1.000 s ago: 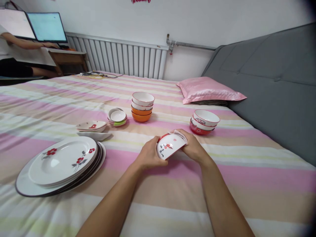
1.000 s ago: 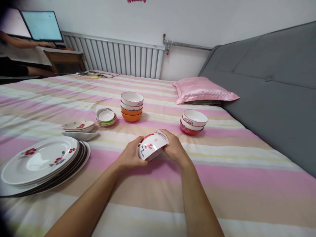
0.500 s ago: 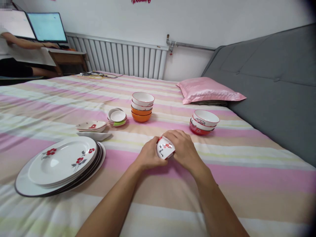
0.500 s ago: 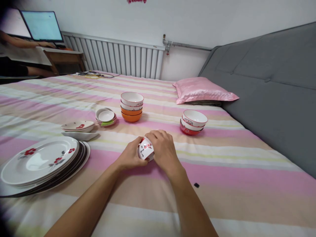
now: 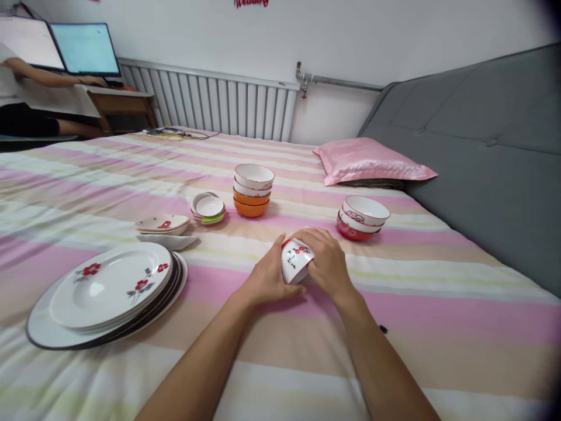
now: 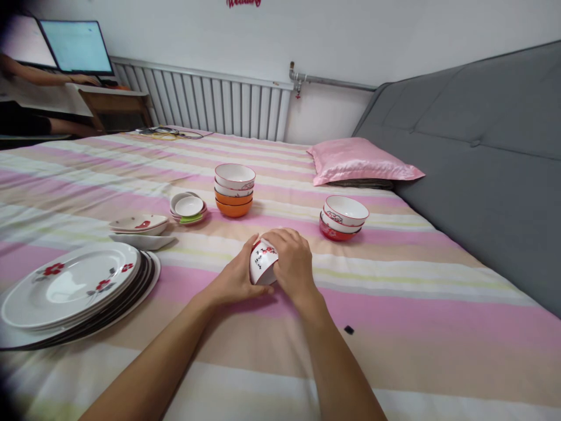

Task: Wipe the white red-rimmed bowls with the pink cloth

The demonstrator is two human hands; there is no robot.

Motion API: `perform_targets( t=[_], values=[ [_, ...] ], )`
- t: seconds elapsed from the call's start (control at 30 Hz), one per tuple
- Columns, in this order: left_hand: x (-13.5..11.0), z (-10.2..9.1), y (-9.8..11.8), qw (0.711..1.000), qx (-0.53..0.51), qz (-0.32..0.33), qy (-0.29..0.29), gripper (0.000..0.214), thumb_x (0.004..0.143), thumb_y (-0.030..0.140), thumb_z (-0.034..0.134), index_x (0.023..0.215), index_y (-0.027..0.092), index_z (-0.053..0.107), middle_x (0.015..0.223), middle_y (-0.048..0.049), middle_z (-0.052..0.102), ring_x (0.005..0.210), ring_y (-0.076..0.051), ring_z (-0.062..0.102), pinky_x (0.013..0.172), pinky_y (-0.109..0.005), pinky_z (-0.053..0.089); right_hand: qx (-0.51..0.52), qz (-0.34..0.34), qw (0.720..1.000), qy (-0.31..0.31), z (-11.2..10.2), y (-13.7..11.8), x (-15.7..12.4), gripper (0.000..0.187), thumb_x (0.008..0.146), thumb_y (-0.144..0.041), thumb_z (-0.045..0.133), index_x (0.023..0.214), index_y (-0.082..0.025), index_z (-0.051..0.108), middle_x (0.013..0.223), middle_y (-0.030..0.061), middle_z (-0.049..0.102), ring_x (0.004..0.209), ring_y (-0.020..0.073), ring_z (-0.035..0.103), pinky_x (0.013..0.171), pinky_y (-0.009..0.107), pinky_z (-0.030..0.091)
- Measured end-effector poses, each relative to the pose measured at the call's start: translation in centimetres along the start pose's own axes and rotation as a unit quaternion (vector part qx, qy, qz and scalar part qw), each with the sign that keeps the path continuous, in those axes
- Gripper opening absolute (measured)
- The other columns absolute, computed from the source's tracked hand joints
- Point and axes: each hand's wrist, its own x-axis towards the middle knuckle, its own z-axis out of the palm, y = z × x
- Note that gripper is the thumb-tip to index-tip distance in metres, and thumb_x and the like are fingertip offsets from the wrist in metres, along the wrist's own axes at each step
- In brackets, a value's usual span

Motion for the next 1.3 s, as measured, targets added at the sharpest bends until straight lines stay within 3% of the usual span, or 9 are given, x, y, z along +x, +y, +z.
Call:
perform_targets(
  t=[0.07, 0.2, 0.27, 0.4, 0.47, 0.63, 0.97, 1.13, 1.3],
  values=[
    [0.0, 0.0, -0.3, 1.000, 0.003, 0.004, -0.013, 0.125, 0.051, 0.041, 0.082, 0.147, 0.014, 0.005, 0.146, -0.0199, 0.032, 0.132, -0.037, 0.035, 0.105, -0.051, 0.032, 0.043, 0.022, 0.998, 0.041, 0.4, 0.4, 0.0, 0.048, 0.066, -0.003, 0.043, 0.102, -0.023, 0.066, 0.109, 0.0044, 0.067, 0.106, 0.0245, 0.054, 0.091, 0.038, 0.040],
    [0.3, -0.2, -0.5, 0.998, -0.047, 0.036, -0.001, 0.120, 0.058, 0.041, 0.079, 0.146, 0.016, 0.002, 0.142, -0.0181, 0.039, 0.129, -0.033, 0.040, 0.106, -0.049, 0.033, 0.202, 0.124, 0.963, 0.130, 1.8, 1.3, 0.1, 0.039, 0.066, -0.009, 0.044, 0.095, -0.022, 0.068, 0.101, 0.0045, 0.070, 0.098, 0.0236, 0.060, 0.088, 0.037, 0.044],
    [0.3, -0.4, -0.2, 0.996, -0.071, 0.050, 0.027, 0.112, 0.061, 0.042, 0.078, 0.145, 0.016, 0.008, 0.140, -0.0169, 0.041, 0.128, -0.031, 0.042, 0.105, -0.046, 0.035, 0.325, 0.209, 0.910, 0.152, 2.7, 1.7, 0.2, 0.036, 0.064, -0.012, 0.047, 0.093, -0.020, 0.067, 0.097, 0.0045, 0.071, 0.092, 0.0233, 0.063, 0.082, 0.036, 0.048],
    [0.4, -0.8, 0.3, 0.995, -0.071, 0.035, 0.065, 0.097, 0.061, 0.041, 0.077, 0.139, 0.015, 0.026, 0.140, -0.0146, 0.041, 0.127, -0.030, 0.042, 0.105, -0.042, 0.037, 0.531, 0.345, 0.764, 0.124, 4.2, 2.7, 0.3, 0.037, 0.058, -0.020, 0.061, 0.095, -0.020, 0.064, 0.091, 0.0046, 0.071, 0.079, 0.0223, 0.065, 0.069, 0.033, 0.051],
    [0.4, -0.8, 0.4, 0.997, -0.046, 0.011, 0.064, 0.089, 0.060, 0.037, 0.076, 0.134, 0.015, 0.033, 0.136, -0.0138, 0.046, 0.124, -0.031, 0.045, 0.102, -0.043, 0.039, 0.562, 0.365, 0.737, 0.087, 4.7, 3.0, 0.2, 0.041, 0.055, -0.022, 0.065, 0.095, -0.020, 0.063, 0.090, 0.0046, 0.071, 0.077, 0.0216, 0.064, 0.068, 0.032, 0.050],
    [0.4, -0.9, 0.6, 0.997, 0.010, -0.005, 0.070, 0.064, 0.059, 0.024, 0.068, 0.118, 0.016, 0.046, 0.114, -0.0093, 0.060, 0.104, -0.028, 0.058, 0.087, -0.039, 0.048, 0.532, 0.333, 0.776, 0.061, 4.5, 3.2, -0.1, 0.038, 0.053, -0.022, 0.068, 0.091, -0.019, 0.064, 0.089, 0.0037, 0.070, 0.079, 0.0202, 0.063, 0.068, 0.030, 0.049],
    [0.2, -0.4, 0.6, 0.987, 0.066, 0.113, 0.098, 0.076, 0.053, 0.015, 0.065, 0.125, 0.020, 0.039, 0.124, -0.0098, 0.053, 0.112, -0.027, 0.053, 0.096, -0.039, 0.043, 0.399, 0.233, 0.881, 0.101, 2.5, 2.1, 0.2, 0.029, 0.063, -0.018, 0.058, 0.092, -0.019, 0.064, 0.090, 0.0033, 0.069, 0.079, 0.0203, 0.062, 0.069, 0.031, 0.048],
    [0.1, -0.2, 0.2, 0.986, 0.090, 0.090, 0.106, 0.076, 0.055, 0.017, 0.064, 0.126, 0.019, 0.039, 0.123, -0.0108, 0.053, 0.111, -0.028, 0.053, 0.094, -0.039, 0.044, 0.264, 0.116, 0.953, 0.095, 1.7, 1.3, 0.2, 0.031, 0.068, -0.013, 0.055, 0.096, -0.021, 0.066, 0.100, 0.0047, 0.069, 0.095, 0.0226, 0.062, 0.085, 0.035, 0.046],
    [0.2, 0.0, -0.2, 0.985, 0.098, 0.073, 0.119, 0.074, 0.057, 0.018, 0.065, 0.126, 0.018, 0.040, 0.122, -0.0121, 0.054, 0.111, -0.029, 0.054, 0.093, -0.040, 0.045, 0.146, -0.012, 0.987, 0.064, 1.0, 0.3, 0.3, 0.040, 0.069, -0.005, 0.050, 0.100, -0.023, 0.066, 0.106, 0.0033, 0.068, 0.105, 0.0220, 0.056, 0.093, 0.036, 0.042]
  ],
)
